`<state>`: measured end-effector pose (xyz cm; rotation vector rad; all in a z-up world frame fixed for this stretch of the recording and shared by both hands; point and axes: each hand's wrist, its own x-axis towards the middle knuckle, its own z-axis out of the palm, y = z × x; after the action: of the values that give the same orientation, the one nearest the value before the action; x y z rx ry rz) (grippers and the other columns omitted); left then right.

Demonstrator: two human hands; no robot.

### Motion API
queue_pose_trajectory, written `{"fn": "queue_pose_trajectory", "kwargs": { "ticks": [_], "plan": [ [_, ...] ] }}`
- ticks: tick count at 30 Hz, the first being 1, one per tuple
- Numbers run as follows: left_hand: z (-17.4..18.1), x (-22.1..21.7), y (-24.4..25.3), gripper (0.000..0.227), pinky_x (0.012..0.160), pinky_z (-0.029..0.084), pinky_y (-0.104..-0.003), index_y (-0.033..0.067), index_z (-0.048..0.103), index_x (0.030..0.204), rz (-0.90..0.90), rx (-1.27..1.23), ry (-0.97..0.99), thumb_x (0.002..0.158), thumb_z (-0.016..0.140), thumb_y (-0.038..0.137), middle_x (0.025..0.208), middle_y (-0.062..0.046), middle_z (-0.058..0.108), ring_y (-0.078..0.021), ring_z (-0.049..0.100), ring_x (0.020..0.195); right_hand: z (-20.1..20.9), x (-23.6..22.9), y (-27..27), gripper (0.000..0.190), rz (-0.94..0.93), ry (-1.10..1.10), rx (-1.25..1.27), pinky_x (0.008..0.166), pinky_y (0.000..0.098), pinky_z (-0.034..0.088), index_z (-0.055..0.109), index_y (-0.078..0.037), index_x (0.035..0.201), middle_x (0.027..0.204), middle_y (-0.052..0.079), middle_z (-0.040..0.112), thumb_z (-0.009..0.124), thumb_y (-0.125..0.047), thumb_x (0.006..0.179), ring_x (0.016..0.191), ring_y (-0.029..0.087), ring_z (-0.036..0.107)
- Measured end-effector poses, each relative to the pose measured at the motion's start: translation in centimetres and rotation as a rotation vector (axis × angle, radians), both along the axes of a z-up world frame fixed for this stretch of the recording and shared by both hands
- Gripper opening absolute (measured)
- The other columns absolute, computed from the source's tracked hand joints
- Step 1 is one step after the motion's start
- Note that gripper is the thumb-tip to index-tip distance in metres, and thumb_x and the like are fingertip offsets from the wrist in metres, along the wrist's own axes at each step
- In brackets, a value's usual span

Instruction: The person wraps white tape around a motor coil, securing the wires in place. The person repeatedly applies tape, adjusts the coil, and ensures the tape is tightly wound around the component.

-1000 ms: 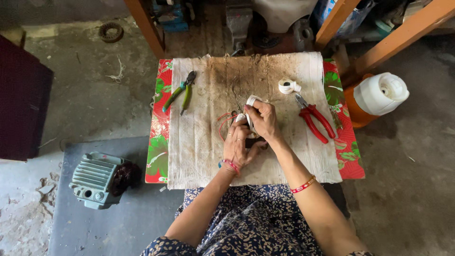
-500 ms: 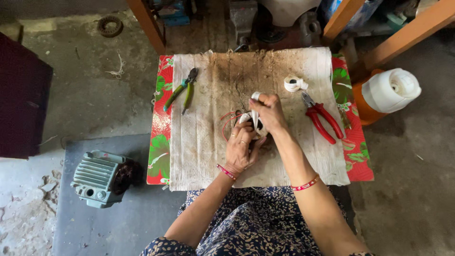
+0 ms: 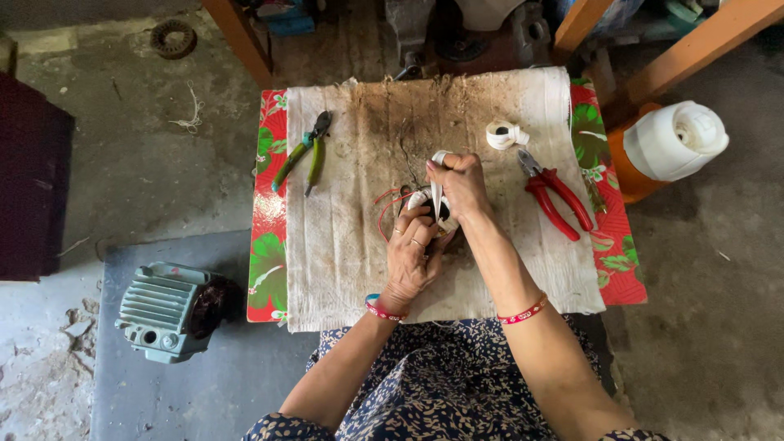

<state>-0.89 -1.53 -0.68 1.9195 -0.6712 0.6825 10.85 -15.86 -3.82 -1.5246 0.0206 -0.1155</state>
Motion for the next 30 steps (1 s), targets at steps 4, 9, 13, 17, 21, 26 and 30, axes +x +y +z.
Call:
{"fn": "queue_pose_trajectory", "kwargs": {
  "ticks": [4,9,13,17,21,26,30],
  "plan": [
    [0.3,0.0,0.1,0.029,0.098,0.052,-0.046,0.0004,0.062,0.100,0.005,0.008,-0.001,0.074,0.072,-0.004,0.104,-0.013,0.062,-0.0379,0.060,0.116,0.1,0.3,0.1,0.027,-0.021,0.028,0.045,0.050,0.0254,0.035,0.067,-0.004,0.065,0.063,-0.003,0.061,0.072,0.002,0.090,0.055,0.005,0.048],
    [0.4,-0.1,-0.1,0.027,0.095,0.053,-0.046,0.0015,0.062,0.100,0.006,-0.027,-0.010,0.077,0.073,-0.005,0.102,-0.012,0.062,-0.0370,0.061,0.115,0.2,0.2,0.1,0.023,-0.031,0.033,0.071,0.052,0.0253,0.040,0.070,-0.002,0.067,0.063,-0.001,0.063,0.073,0.003,0.089,0.057,0.007,0.054],
    [0.3,0.0,0.0,0.028,0.094,0.053,-0.047,0.0014,0.062,0.100,0.006,-0.024,-0.010,0.075,0.072,-0.006,0.102,-0.012,0.063,-0.0373,0.061,0.114,0.2,0.3,0.1,0.023,-0.053,0.083,0.085,0.050,0.0257,0.039,0.069,-0.002,0.067,0.063,-0.001,0.063,0.075,0.003,0.089,0.056,0.007,0.053],
    [0.1,0.2,-0.1,0.028,0.094,0.053,-0.047,0.0015,0.061,0.100,0.006,-0.032,-0.020,0.076,0.073,-0.006,0.103,-0.012,0.062,-0.0371,0.061,0.115,-0.3,0.6,0.0,0.020,-0.070,0.092,0.119,0.052,0.0253,0.041,0.071,-0.002,0.068,0.064,-0.001,0.063,0.075,0.003,0.087,0.057,0.008,0.055],
    [0.4,0.0,-0.1,0.026,0.095,0.053,-0.047,0.0021,0.061,0.100,0.008,-0.032,-0.028,0.078,0.074,-0.004,0.103,-0.013,0.062,-0.0376,0.061,0.115,-0.7,0.7,-0.1,0.018,-0.052,0.037,0.113,0.053,0.0257,0.042,0.070,0.000,0.070,0.066,0.000,0.064,0.076,0.004,0.086,0.059,0.008,0.056],
    [2.1,-0.4,0.6,0.022,0.100,0.051,-0.049,0.0007,0.061,0.103,-0.079,-0.028,-0.041,0.085,0.074,-0.001,0.106,-0.014,0.063,-0.0392,0.061,0.117,2.2,0.4,-1.0,0.002,0.113,0.153,0.012,0.050,0.0273,0.043,0.078,-0.001,0.085,0.069,0.000,0.069,0.076,-0.003,0.086,0.058,0.007,0.056],
    [2.9,-0.5,0.9,0.013,0.101,0.052,-0.048,0.0022,0.063,0.102,-0.042,-0.027,-0.029,0.092,0.071,0.003,0.106,-0.013,0.067,-0.0382,0.064,0.119,5.6,-1.4,-1.8,0.014,0.085,-0.065,-0.485,0.053,0.0300,0.045,0.079,-0.003,0.093,0.066,0.006,0.069,0.081,-0.015,0.087,0.057,0.009,0.056]
  ]
}}
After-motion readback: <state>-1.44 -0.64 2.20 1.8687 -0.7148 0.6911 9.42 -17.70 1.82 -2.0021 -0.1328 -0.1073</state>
